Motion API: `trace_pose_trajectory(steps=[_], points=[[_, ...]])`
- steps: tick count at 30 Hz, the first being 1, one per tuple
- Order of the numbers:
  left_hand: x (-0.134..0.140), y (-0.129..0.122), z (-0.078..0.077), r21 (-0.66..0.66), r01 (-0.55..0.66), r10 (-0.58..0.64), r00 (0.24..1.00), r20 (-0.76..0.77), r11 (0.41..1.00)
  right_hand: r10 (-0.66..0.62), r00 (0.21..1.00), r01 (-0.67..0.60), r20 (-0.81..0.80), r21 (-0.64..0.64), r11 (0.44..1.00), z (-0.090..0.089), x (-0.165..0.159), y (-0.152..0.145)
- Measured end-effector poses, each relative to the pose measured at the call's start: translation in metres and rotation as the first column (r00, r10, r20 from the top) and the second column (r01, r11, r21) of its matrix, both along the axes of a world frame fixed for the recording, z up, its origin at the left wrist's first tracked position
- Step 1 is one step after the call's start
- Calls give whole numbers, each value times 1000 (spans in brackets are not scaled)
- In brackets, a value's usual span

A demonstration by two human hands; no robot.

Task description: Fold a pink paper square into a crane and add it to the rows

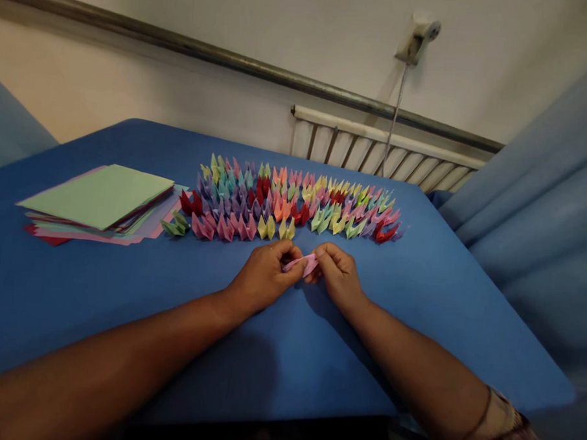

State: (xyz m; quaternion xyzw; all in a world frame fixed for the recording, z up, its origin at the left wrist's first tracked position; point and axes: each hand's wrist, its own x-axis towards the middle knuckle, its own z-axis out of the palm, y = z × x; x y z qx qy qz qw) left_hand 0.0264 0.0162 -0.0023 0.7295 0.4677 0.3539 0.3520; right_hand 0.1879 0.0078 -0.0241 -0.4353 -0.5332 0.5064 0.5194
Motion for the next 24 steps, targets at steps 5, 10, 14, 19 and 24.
trace_pose_trajectory(steps=[5, 10, 14, 19, 24], points=[[2, 4, -4, -188, -12, 58, 968, 244, 982, 60, 995, -58, -79, 30, 998, 3, 0, 1], [2, 5, 0, -235, 13, 57, 957, 285, 972, 13, 996, -10, -89, 37, 999, 0, -5, 2], [2, 5, 6, -202, -2, 56, 963, 263, 979, 22, 998, -18, -63, 65, 998, -2, -5, 1], [2, 6, 5, -212, 1, 59, 959, 276, 977, 26, 999, -23, -34, 68, 997, -2, -5, -1], [2, 6, 1, -232, 12, 58, 955, 292, 973, 25, 999, -22, -32, 71, 997, -4, -5, -1]])
